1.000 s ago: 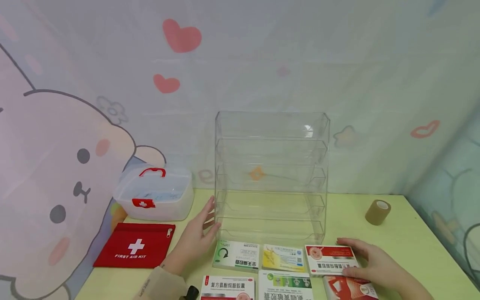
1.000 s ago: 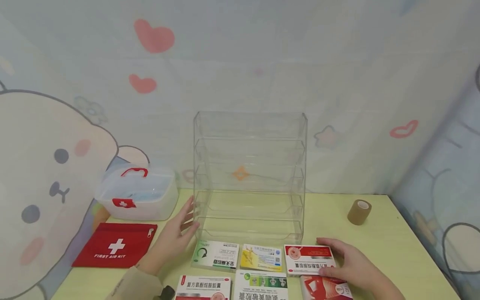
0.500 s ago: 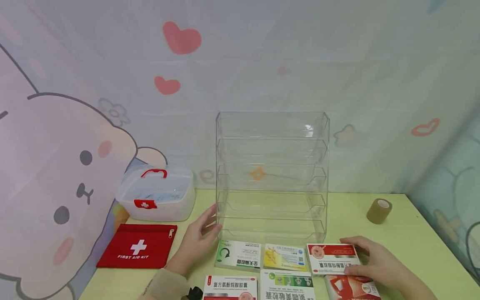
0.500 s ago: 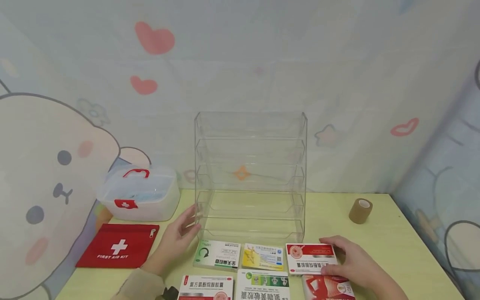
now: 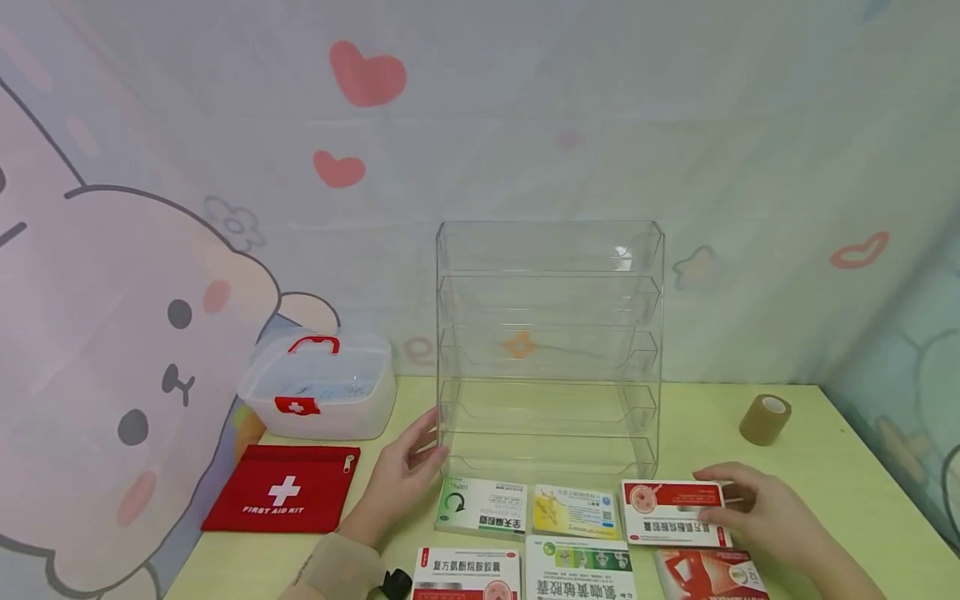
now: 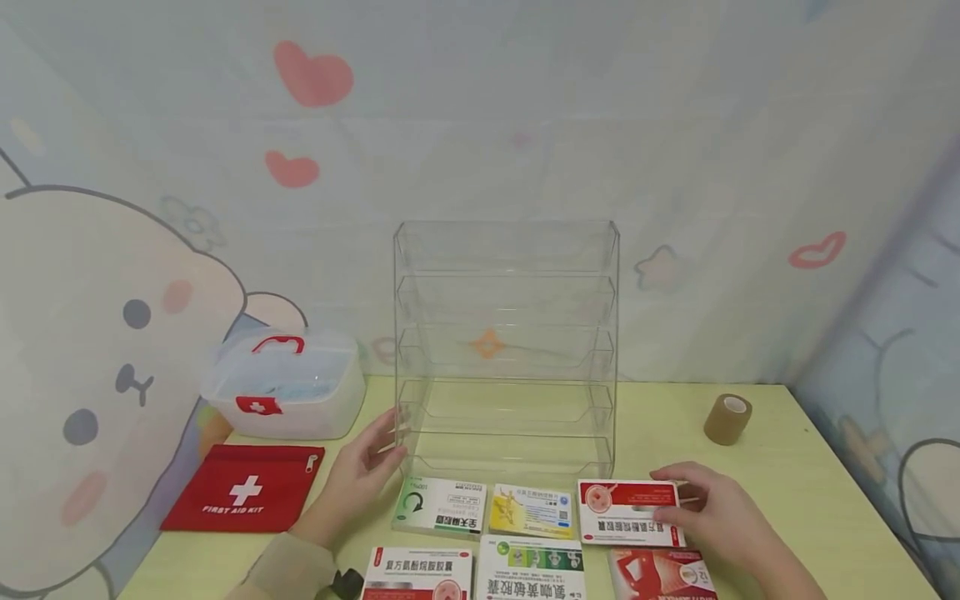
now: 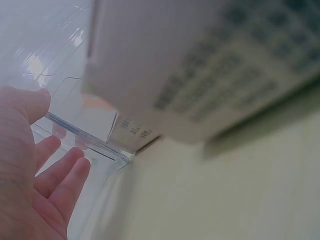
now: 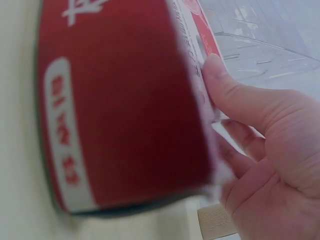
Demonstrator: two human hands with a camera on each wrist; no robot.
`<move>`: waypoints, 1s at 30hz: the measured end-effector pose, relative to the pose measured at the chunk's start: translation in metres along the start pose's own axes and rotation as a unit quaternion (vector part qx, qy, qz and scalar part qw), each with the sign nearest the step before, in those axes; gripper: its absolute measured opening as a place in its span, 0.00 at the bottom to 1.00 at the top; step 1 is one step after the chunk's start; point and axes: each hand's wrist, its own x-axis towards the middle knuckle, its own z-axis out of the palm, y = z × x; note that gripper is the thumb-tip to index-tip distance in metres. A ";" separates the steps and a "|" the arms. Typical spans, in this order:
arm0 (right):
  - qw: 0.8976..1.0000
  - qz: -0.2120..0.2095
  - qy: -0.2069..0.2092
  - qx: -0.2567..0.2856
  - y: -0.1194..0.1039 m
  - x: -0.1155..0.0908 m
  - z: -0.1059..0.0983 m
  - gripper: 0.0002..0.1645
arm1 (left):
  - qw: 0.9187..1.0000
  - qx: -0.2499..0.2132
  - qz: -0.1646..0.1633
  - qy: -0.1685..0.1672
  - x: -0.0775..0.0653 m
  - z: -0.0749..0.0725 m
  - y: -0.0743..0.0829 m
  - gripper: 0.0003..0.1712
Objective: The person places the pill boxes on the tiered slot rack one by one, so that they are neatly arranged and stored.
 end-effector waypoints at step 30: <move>0.975 -0.157 0.148 0.057 -0.042 -0.017 -0.010 0.23 | 0.999 -0.003 -0.044 -0.002 -0.002 -0.001 0.006 0.37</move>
